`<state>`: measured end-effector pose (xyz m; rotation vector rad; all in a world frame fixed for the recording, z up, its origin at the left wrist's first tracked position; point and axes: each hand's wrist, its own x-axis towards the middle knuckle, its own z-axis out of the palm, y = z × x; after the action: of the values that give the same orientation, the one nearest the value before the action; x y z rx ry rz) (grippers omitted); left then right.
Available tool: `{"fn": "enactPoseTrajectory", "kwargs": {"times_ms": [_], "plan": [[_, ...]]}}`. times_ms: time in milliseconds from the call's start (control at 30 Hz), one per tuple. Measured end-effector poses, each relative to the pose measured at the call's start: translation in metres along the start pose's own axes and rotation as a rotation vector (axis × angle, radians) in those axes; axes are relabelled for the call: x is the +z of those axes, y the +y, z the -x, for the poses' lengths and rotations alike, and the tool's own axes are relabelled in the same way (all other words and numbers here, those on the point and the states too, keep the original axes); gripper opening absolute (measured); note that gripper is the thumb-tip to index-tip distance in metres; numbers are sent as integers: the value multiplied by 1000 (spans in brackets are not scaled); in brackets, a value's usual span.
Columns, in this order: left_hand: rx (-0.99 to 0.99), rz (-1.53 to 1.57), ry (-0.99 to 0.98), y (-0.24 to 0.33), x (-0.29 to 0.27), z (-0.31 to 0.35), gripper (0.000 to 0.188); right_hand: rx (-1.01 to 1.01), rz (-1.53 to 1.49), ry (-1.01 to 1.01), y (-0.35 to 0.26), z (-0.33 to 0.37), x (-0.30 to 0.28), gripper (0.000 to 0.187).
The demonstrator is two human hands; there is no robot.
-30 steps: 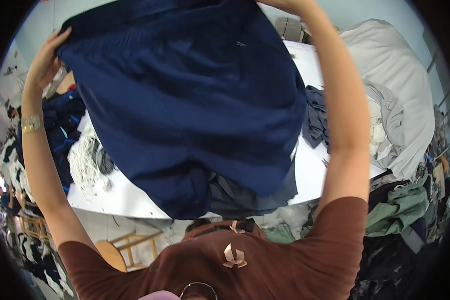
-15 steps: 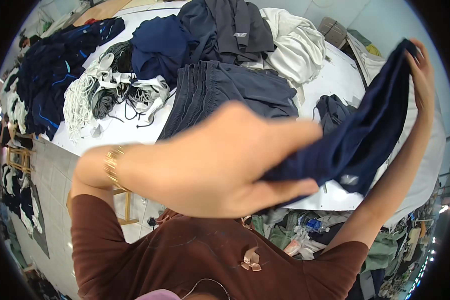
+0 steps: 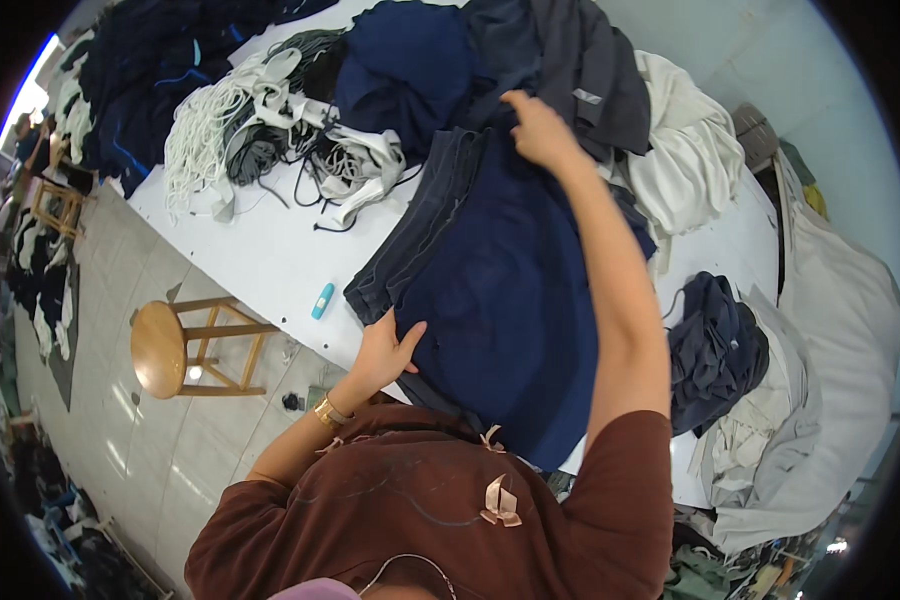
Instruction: Sorting through piles of finished shorts and using a thread trimmer to remove loose threads before bundling them.
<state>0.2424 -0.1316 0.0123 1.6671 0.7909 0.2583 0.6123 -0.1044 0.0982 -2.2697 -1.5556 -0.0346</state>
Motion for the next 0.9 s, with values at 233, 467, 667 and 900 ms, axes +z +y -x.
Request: {"fn": "enactPoseTrajectory", "kwargs": {"times_ms": [233, 467, 667, 900], "plan": [[35, 104, 230, -16, -45, 11, 15, -132, -69, 316, -103, 99, 49, 52], [3, -202, 276, -50, -100, -125, 48, 474, 49, 574, -93, 306, 16, 31], [-44, -733, -34, -70, -77, -246, 73, 873, 211, 812, -94, 398, -4, 29], [-313, -159, -361, -74, -94, -256, 39, 505, -65, 415, -151, 372, 26, 48]]}}
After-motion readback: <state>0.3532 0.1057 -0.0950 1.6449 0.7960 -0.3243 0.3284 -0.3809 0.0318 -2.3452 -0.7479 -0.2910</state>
